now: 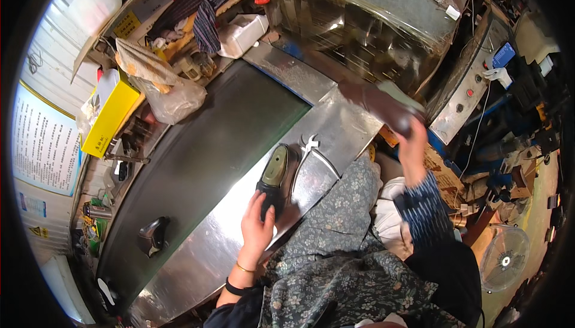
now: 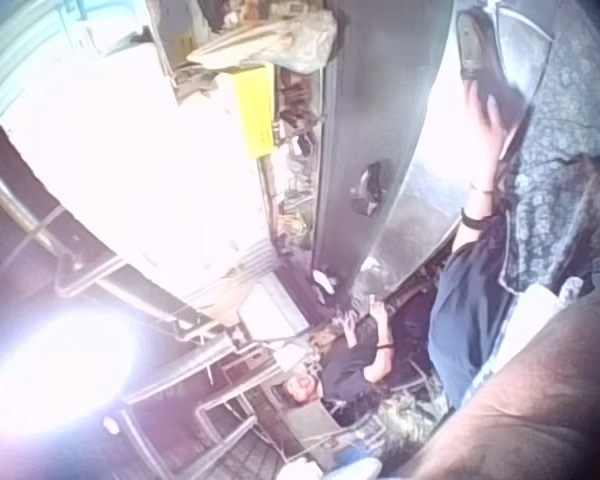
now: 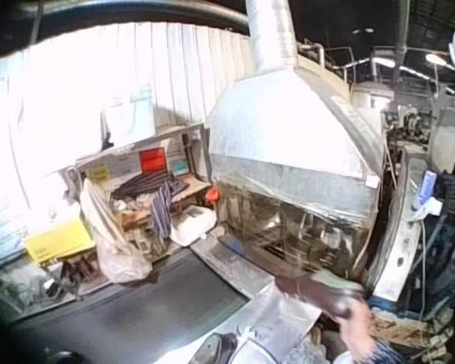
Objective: Manual assembly of shoe uppers to soles using pressure and mechanical assistance in a factory setting.
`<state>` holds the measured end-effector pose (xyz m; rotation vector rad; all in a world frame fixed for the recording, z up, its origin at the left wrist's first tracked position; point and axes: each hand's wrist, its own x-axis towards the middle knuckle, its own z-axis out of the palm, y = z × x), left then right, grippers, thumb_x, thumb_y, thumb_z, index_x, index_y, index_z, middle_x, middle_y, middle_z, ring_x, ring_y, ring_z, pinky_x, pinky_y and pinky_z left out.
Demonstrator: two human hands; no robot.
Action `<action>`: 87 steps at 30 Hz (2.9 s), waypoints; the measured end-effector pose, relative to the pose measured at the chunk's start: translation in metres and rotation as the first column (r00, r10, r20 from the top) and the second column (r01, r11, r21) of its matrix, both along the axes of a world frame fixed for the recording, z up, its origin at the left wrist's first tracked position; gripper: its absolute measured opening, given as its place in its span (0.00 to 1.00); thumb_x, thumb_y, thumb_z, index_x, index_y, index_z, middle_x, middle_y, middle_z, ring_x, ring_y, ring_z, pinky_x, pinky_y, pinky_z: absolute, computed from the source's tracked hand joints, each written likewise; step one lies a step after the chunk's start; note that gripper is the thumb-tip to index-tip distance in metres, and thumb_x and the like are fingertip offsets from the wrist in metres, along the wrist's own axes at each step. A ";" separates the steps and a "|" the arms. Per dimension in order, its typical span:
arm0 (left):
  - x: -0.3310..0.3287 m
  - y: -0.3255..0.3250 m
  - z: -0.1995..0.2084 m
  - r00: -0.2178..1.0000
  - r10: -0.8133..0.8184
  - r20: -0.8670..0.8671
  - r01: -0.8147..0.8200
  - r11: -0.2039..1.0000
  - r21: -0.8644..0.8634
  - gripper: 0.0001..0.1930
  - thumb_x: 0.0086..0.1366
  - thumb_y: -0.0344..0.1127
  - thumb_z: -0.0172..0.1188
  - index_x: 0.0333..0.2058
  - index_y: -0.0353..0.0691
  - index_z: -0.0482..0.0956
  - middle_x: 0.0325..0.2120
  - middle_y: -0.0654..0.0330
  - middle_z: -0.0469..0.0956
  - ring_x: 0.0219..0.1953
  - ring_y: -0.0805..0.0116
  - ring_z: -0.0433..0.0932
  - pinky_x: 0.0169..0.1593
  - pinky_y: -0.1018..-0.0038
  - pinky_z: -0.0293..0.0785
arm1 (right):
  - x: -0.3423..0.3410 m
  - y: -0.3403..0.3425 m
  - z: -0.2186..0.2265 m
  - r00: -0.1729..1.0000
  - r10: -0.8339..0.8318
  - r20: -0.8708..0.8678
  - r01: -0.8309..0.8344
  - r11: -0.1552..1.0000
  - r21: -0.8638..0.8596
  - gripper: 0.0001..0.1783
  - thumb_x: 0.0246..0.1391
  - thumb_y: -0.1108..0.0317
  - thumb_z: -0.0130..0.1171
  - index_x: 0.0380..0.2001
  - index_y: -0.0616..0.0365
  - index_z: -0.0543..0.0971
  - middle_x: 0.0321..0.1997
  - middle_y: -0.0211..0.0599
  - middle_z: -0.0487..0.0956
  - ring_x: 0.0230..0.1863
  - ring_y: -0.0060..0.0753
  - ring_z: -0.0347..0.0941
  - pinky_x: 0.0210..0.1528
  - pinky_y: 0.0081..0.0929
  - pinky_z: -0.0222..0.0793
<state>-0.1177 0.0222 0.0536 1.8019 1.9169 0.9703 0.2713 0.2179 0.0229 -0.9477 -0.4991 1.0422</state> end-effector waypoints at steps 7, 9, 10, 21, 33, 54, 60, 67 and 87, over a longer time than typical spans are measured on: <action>0.019 0.043 -0.025 0.954 0.009 -0.300 0.023 0.994 0.103 0.35 0.59 0.40 0.67 0.63 0.36 0.65 0.60 0.39 0.68 0.58 0.38 0.71 0.59 0.57 0.71 | -0.115 0.107 -0.056 0.417 0.031 0.909 -0.047 0.999 -0.012 0.20 0.55 0.71 0.58 0.51 0.64 0.76 0.50 0.56 0.80 0.52 0.54 0.77 0.56 0.39 0.72; 0.001 0.051 -0.040 0.975 0.048 -0.215 -0.043 0.999 0.032 0.36 0.58 0.42 0.69 0.62 0.37 0.66 0.58 0.39 0.70 0.57 0.38 0.72 0.58 0.57 0.72 | -0.158 0.045 -0.050 0.434 0.439 0.787 -0.467 0.856 -0.221 0.19 0.57 0.69 0.61 0.51 0.61 0.77 0.46 0.47 0.82 0.47 0.40 0.80 0.52 0.35 0.74; -0.005 0.058 -0.046 0.990 0.068 -0.121 -0.073 0.996 -0.042 0.37 0.57 0.43 0.70 0.62 0.37 0.66 0.56 0.39 0.72 0.56 0.39 0.74 0.57 0.57 0.73 | -0.163 0.008 -0.054 0.401 0.601 0.692 -0.607 0.740 -0.291 0.16 0.58 0.66 0.63 0.48 0.60 0.79 0.40 0.41 0.83 0.43 0.34 0.80 0.48 0.32 0.75; 0.118 0.053 0.025 0.088 0.061 0.994 0.421 0.902 -0.092 0.31 0.72 0.49 0.53 0.67 0.43 0.57 0.61 0.59 0.68 0.61 0.66 0.68 0.66 0.60 0.60 | -0.113 -0.177 0.068 0.825 0.450 0.342 -0.464 0.885 -0.043 0.52 0.48 0.73 0.66 0.74 0.58 0.50 0.74 0.43 0.58 0.72 0.36 0.55 0.71 0.30 0.53; 0.074 -0.038 -0.045 0.655 -0.335 0.677 0.607 0.767 -0.208 0.22 0.67 0.26 0.61 0.58 0.31 0.71 0.51 0.54 0.79 0.51 0.68 0.79 0.56 0.73 0.74 | 0.285 -0.223 0.168 0.098 -0.359 0.928 0.413 0.863 0.291 0.40 0.44 0.78 0.66 0.65 0.56 0.70 0.56 0.43 0.75 0.57 0.36 0.72 0.53 0.32 0.72; 0.123 -0.045 -0.036 0.702 -0.411 0.581 0.625 0.746 -0.229 0.15 0.69 0.30 0.60 0.52 0.33 0.78 0.45 0.58 0.83 0.46 0.73 0.81 0.52 0.77 0.75 | 0.362 -0.172 0.175 -0.246 0.315 0.917 0.828 0.560 0.030 0.38 0.52 0.43 0.60 0.68 0.24 0.64 0.74 0.49 0.57 0.61 0.68 0.61 0.60 0.50 0.69; 0.131 -0.051 -0.031 0.725 -0.417 0.549 0.630 0.724 -0.282 0.15 0.68 0.30 0.60 0.52 0.33 0.79 0.45 0.56 0.84 0.46 0.72 0.81 0.52 0.76 0.76 | 0.360 -0.171 0.173 -0.258 0.259 0.931 0.821 0.566 0.070 0.37 0.52 0.46 0.61 0.67 0.25 0.67 0.73 0.50 0.58 0.60 0.66 0.62 0.58 0.49 0.70; 0.137 -0.048 -0.031 0.715 -0.413 0.564 0.631 0.728 -0.267 0.14 0.69 0.31 0.60 0.51 0.33 0.79 0.44 0.58 0.84 0.45 0.72 0.82 0.50 0.77 0.76 | 0.361 -0.171 0.171 -0.249 0.243 0.937 0.825 0.560 0.074 0.37 0.51 0.47 0.61 0.67 0.24 0.66 0.72 0.49 0.59 0.60 0.64 0.63 0.58 0.48 0.70; 0.148 0.000 0.002 0.633 -0.478 0.608 0.698 0.693 -0.181 0.18 0.69 0.34 0.61 0.55 0.35 0.77 0.49 0.59 0.81 0.53 0.69 0.78 0.58 0.72 0.73 | 0.155 -0.236 0.102 -0.183 -0.380 0.907 0.240 0.877 0.416 0.35 0.35 0.65 0.75 0.53 0.56 0.78 0.69 0.55 0.65 0.61 0.58 0.65 0.61 0.49 0.61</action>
